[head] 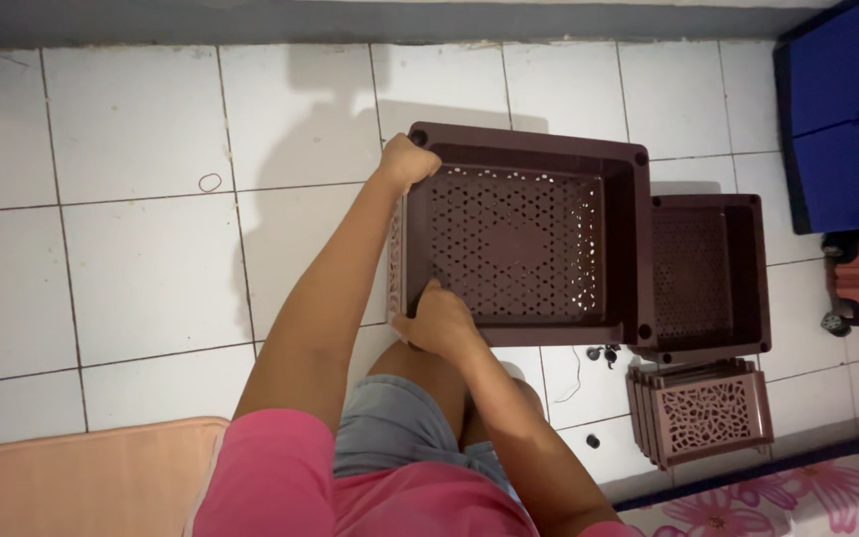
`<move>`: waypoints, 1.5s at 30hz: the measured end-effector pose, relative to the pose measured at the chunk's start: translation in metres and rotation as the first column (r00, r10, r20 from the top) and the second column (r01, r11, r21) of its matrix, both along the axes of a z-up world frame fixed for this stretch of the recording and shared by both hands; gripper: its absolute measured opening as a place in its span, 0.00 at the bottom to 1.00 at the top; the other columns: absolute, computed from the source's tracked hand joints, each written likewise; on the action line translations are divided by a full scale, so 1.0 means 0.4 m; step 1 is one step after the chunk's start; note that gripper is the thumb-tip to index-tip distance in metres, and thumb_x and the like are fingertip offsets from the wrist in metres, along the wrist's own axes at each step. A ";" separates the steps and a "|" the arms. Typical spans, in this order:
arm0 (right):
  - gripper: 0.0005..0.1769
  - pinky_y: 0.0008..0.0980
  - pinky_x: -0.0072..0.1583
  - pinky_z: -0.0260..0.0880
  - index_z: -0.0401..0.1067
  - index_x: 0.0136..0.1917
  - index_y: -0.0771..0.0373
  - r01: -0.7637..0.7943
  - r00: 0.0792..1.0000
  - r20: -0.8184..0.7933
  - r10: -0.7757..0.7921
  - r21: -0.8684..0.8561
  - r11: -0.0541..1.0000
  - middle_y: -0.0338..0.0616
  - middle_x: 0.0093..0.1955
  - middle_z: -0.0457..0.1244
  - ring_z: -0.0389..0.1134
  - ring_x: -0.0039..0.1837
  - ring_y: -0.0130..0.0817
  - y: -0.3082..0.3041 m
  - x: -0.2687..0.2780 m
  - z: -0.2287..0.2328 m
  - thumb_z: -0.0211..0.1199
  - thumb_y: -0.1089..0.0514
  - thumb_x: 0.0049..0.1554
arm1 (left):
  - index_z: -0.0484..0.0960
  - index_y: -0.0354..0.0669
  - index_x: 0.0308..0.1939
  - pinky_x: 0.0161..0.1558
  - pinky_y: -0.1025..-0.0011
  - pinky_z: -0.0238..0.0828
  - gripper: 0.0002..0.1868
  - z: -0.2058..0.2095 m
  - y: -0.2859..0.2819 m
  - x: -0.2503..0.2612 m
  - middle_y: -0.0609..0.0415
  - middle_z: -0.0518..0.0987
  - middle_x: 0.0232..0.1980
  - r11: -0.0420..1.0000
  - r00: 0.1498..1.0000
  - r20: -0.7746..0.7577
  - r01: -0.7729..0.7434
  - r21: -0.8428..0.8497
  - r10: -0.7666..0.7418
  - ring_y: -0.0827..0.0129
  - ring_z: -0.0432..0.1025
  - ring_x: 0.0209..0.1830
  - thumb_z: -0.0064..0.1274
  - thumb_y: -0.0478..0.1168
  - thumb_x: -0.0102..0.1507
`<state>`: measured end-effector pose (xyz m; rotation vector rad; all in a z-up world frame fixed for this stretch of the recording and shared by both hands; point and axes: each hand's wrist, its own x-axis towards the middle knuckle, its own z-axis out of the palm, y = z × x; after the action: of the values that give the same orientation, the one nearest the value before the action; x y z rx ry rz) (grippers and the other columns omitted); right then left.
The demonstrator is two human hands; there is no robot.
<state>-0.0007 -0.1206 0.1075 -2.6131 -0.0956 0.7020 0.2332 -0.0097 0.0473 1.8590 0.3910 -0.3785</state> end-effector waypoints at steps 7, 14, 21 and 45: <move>0.42 0.45 0.58 0.73 0.64 0.56 0.86 -0.012 1.000 -0.020 0.011 -0.028 1.000 0.73 0.46 0.68 0.73 0.53 0.60 0.001 0.001 0.007 0.70 0.44 0.47 | 0.77 0.22 0.27 0.16 0.63 0.60 0.14 -0.007 -0.011 0.013 0.44 0.76 0.24 0.999 0.999 -0.037 0.029 -0.040 -0.030 0.65 0.68 0.17 0.60 0.32 0.44; 0.42 0.45 0.59 0.72 0.66 0.56 0.83 0.000 1.000 -0.018 -0.001 -0.032 0.999 0.70 0.48 0.68 0.72 0.55 0.58 0.009 0.001 0.035 0.71 0.42 0.45 | 0.77 0.19 0.36 0.19 0.63 0.65 0.20 0.013 0.006 0.020 0.41 0.77 0.30 0.994 0.992 -0.083 0.102 0.033 -0.099 0.65 0.70 0.21 0.62 0.33 0.45; 0.46 0.48 0.61 0.70 0.66 0.59 0.78 0.015 0.999 -0.033 -0.019 -0.116 0.993 0.68 0.55 0.67 0.70 0.59 0.59 0.017 0.054 0.060 0.67 0.31 0.51 | 0.73 0.15 0.53 0.27 0.62 0.73 0.32 0.017 0.001 0.003 0.32 0.80 0.42 0.993 0.994 -0.074 0.078 -0.085 -0.084 0.57 0.77 0.33 0.61 0.31 0.46; 0.25 0.44 0.54 0.74 0.79 0.48 0.63 0.246 0.955 0.141 -0.263 0.125 0.961 0.55 0.49 0.72 0.75 0.54 0.49 0.062 0.399 -0.008 0.70 0.41 0.46 | 0.59 0.29 0.66 0.42 0.63 0.80 0.44 0.034 0.017 -0.010 0.34 0.76 0.52 0.951 0.997 -0.053 0.032 -0.307 -0.051 0.53 0.77 0.47 0.62 0.32 0.48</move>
<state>0.1589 -0.0957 0.1044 -2.5130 0.1526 0.3909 0.2293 -0.0030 0.0609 1.5570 0.3145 -0.4960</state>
